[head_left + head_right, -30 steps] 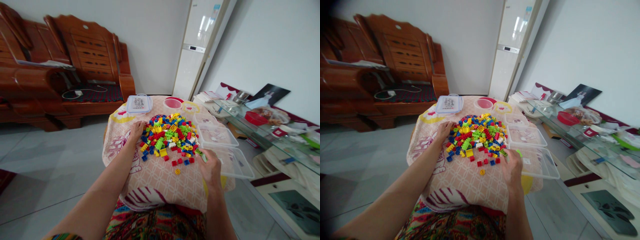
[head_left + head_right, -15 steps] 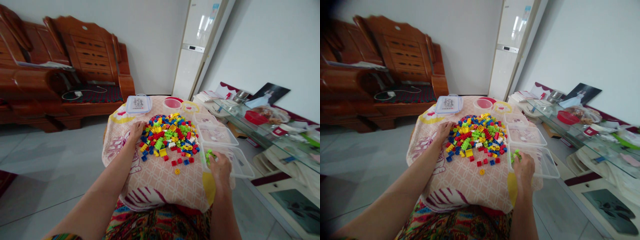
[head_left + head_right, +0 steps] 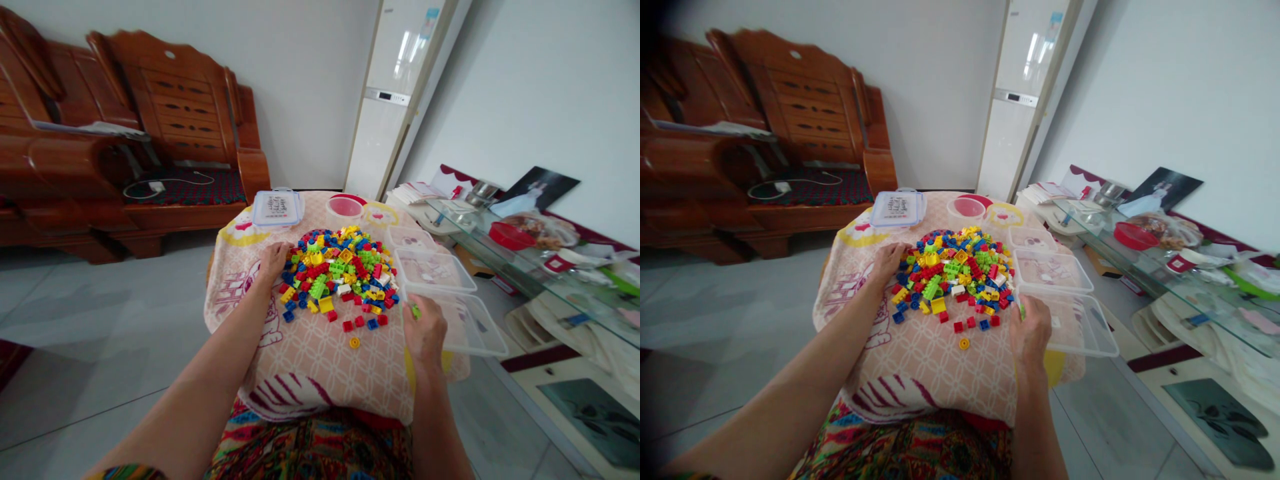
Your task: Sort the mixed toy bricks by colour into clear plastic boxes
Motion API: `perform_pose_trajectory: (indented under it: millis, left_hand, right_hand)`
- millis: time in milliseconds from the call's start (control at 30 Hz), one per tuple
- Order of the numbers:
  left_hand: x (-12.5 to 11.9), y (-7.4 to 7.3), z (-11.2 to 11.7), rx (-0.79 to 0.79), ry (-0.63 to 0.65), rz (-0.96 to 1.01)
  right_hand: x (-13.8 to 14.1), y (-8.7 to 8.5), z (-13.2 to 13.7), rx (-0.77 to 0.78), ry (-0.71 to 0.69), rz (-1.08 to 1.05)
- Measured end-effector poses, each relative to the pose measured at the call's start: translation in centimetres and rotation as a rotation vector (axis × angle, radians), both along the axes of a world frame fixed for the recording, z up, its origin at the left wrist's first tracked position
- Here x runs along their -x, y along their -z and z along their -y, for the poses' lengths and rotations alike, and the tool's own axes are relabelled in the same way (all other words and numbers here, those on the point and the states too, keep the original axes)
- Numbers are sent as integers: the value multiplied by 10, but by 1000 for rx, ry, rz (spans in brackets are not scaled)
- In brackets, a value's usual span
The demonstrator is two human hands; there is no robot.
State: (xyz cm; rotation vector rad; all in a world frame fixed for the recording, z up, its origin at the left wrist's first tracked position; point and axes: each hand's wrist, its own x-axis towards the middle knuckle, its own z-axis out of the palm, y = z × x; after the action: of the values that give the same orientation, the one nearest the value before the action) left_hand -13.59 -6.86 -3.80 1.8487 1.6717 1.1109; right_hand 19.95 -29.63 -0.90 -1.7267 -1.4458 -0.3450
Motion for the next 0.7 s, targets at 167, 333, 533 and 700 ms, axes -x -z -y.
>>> perform_pose_trajectory:
  millis: [167, 333, 533, 700]
  left_hand:
    - [0, 2, -1, 2, 1, 44]
    - [0, 3, -1, -4, -13, 27]
    - [0, 2, 1, -9, -14, 7]
    - [0, 2, 1, -10, -27, 22]
  right_hand:
    - [50, -2, -7, 4, -211, -7]
    - [87, 3, -17, 80, -367, 16]
    - [113, 4, -40, 176, -474, 93]
    - [132, 1, -54, 220, -527, 193]
